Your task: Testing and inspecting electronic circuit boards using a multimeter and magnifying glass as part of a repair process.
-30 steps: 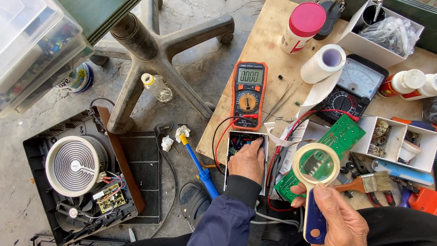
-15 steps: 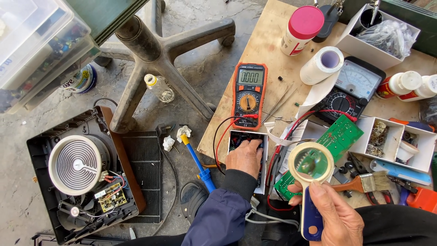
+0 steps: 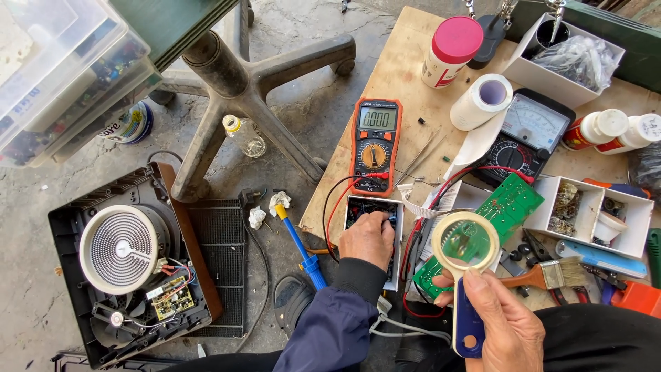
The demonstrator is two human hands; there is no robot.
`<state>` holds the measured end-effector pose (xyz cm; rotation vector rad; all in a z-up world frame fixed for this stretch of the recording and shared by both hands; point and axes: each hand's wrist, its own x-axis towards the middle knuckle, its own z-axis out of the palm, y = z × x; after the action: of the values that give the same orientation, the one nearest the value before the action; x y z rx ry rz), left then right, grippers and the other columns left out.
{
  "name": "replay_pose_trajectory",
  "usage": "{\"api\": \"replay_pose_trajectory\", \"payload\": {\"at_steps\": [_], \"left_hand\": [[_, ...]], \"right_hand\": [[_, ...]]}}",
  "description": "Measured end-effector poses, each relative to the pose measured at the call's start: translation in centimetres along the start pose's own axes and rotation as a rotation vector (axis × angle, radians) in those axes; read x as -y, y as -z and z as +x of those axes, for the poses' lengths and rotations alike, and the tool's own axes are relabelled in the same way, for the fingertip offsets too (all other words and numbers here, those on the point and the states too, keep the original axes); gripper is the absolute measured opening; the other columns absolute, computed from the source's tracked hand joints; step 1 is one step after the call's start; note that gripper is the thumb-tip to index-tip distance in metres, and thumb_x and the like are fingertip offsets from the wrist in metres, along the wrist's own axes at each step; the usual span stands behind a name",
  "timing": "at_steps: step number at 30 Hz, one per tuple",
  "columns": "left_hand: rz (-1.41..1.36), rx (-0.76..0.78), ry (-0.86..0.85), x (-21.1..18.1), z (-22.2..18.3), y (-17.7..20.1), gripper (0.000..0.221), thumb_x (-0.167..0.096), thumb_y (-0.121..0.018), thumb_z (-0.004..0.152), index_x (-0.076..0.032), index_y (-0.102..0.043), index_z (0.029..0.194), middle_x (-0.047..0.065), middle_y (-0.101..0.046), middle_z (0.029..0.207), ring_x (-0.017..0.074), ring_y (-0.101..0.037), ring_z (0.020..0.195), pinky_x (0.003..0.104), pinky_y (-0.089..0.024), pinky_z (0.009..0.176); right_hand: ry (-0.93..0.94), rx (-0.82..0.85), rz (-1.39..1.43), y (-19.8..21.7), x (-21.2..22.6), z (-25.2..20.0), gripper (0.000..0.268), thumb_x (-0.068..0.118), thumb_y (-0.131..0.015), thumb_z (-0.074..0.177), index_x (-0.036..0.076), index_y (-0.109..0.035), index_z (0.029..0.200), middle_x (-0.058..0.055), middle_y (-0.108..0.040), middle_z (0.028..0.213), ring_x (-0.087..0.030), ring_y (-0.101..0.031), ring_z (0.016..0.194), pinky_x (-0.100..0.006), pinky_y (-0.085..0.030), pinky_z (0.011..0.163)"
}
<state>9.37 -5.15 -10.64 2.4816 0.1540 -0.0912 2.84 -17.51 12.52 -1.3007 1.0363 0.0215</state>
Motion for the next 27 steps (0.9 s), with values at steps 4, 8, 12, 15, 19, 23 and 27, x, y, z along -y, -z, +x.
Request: {"api": "replay_pose_trajectory", "payload": {"at_steps": [4,8,12,15,19,23,27], "left_hand": [[-0.136,-0.001,0.062,-2.2,-1.2,4.8,0.022,-0.026,-0.066,0.104,-0.017,-0.085,0.112,0.006,-0.084,0.102,0.0313,-0.079,0.086,0.053,-0.062,0.071],[-0.534,0.174,0.527,-5.4,-2.7,10.9,0.022,-0.033,-0.073,0.097,-0.020,-0.089,0.105,-0.005,-0.074,0.075,0.0105,-0.064,0.062,0.030,-0.058,0.057],[-1.010,0.209,0.740,-5.7,-4.2,13.2,0.018,-0.018,-0.083,0.098,-0.002,-0.084,0.106,0.010,-0.070,0.073,0.0108,-0.051,0.043,0.025,-0.047,0.034],[-1.122,0.215,0.764,-4.6,-5.1,13.2,0.023,-0.019,-0.085,0.097,0.000,-0.081,0.109,0.012,-0.071,0.075,0.0107,-0.051,0.044,0.025,-0.047,0.033],[-1.155,0.226,0.773,-4.1,-5.9,14.1,0.022,-0.018,-0.085,0.096,0.000,-0.081,0.107,0.013,-0.072,0.075,0.0106,-0.052,0.043,0.025,-0.048,0.035],[-1.171,0.217,0.782,-3.7,-6.6,14.7,0.018,-0.017,-0.084,0.096,-0.001,-0.080,0.103,0.014,-0.072,0.077,0.0111,-0.053,0.043,0.025,-0.049,0.035],[-1.151,0.228,0.803,-3.5,-7.1,14.8,0.018,-0.018,-0.083,0.096,-0.002,-0.079,0.104,0.013,-0.072,0.078,0.0105,-0.053,0.044,0.025,-0.049,0.036]], "right_hand": [[0.011,0.023,-0.022,0.1,-0.1,0.1,0.036,0.013,-0.064,0.109,-0.018,-0.079,0.119,-0.031,-0.078,0.103,-0.037,-0.064,0.078,-0.043,-0.054,0.079],[0.032,0.043,-0.044,-0.1,-0.3,-0.1,0.037,0.015,-0.065,0.109,-0.016,-0.081,0.122,-0.030,-0.079,0.102,-0.036,-0.065,0.076,-0.040,-0.053,0.075],[0.109,0.129,-0.021,0.4,-1.8,0.1,0.038,0.017,-0.065,0.108,-0.016,-0.080,0.118,-0.029,-0.079,0.101,-0.032,-0.065,0.075,-0.037,-0.053,0.074],[0.026,0.116,-0.078,-0.4,-0.8,-1.0,0.037,0.020,-0.064,0.111,-0.014,-0.078,0.119,-0.026,-0.078,0.105,-0.032,-0.064,0.081,-0.041,-0.053,0.079],[0.086,0.183,-0.058,0.1,-2.4,-1.1,0.035,0.018,-0.063,0.112,-0.014,-0.077,0.119,-0.027,-0.079,0.106,-0.030,-0.066,0.079,-0.038,-0.053,0.076],[0.065,0.194,-0.068,-0.5,-2.0,-2.2,0.038,0.016,-0.063,0.110,-0.012,-0.076,0.132,-0.029,-0.078,0.107,-0.034,-0.068,0.083,-0.041,-0.055,0.078],[0.079,0.231,-0.083,-0.4,-2.8,-2.3,0.039,0.015,-0.064,0.109,-0.011,-0.077,0.134,-0.027,-0.079,0.109,-0.033,-0.068,0.082,-0.038,-0.054,0.077]]}}
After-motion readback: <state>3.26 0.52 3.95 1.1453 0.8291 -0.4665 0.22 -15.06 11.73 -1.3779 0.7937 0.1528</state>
